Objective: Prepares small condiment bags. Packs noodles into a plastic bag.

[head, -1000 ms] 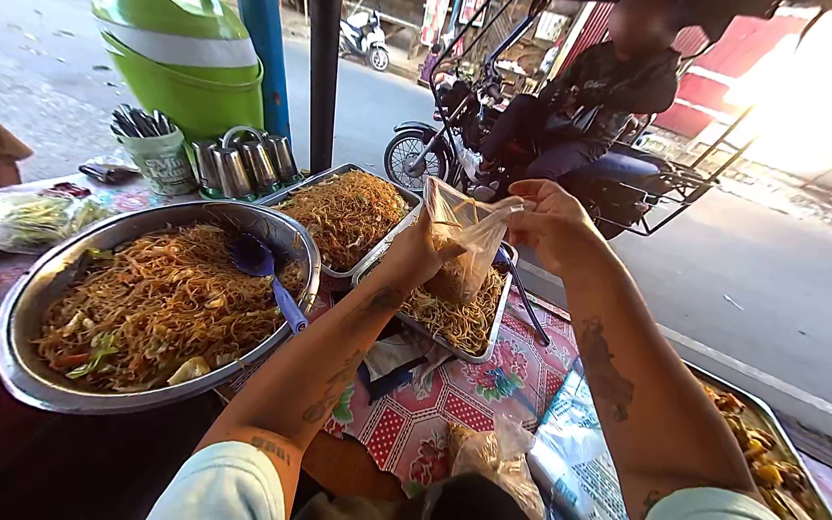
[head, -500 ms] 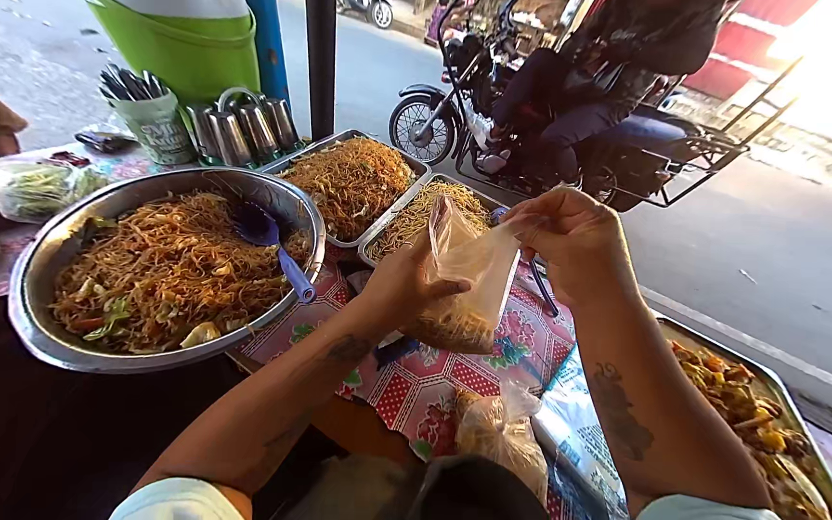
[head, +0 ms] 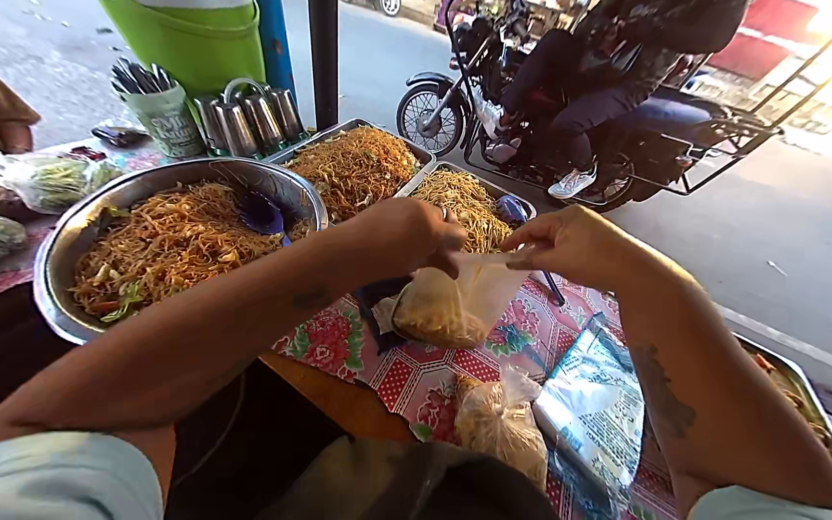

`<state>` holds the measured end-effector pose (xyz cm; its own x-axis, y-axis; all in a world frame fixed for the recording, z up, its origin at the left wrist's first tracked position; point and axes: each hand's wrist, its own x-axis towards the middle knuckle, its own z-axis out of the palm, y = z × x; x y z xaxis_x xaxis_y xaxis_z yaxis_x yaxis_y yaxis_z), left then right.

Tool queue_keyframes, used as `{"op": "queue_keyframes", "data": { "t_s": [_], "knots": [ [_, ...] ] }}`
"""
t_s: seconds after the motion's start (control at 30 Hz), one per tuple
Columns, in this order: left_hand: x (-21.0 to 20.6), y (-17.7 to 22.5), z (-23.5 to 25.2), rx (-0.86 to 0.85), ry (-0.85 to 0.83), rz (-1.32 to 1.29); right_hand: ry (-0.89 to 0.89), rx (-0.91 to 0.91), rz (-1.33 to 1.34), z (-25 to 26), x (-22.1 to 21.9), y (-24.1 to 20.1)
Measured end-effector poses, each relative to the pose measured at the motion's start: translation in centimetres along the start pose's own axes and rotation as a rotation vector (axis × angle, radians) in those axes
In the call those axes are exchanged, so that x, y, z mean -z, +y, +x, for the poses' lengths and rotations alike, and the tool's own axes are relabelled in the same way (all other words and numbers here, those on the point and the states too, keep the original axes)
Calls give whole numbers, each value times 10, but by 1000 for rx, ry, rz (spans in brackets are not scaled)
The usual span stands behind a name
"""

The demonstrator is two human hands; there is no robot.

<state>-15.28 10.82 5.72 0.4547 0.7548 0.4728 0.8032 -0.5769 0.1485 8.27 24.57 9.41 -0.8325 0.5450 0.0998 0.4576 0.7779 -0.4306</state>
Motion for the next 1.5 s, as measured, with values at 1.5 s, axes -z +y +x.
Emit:
{"op": "queue_keyframes", "data": {
  "t_s": [1.5],
  "knots": [
    [54, -30, 104, 47, 338, 343, 556, 113, 534, 73, 66, 7]
  ]
}}
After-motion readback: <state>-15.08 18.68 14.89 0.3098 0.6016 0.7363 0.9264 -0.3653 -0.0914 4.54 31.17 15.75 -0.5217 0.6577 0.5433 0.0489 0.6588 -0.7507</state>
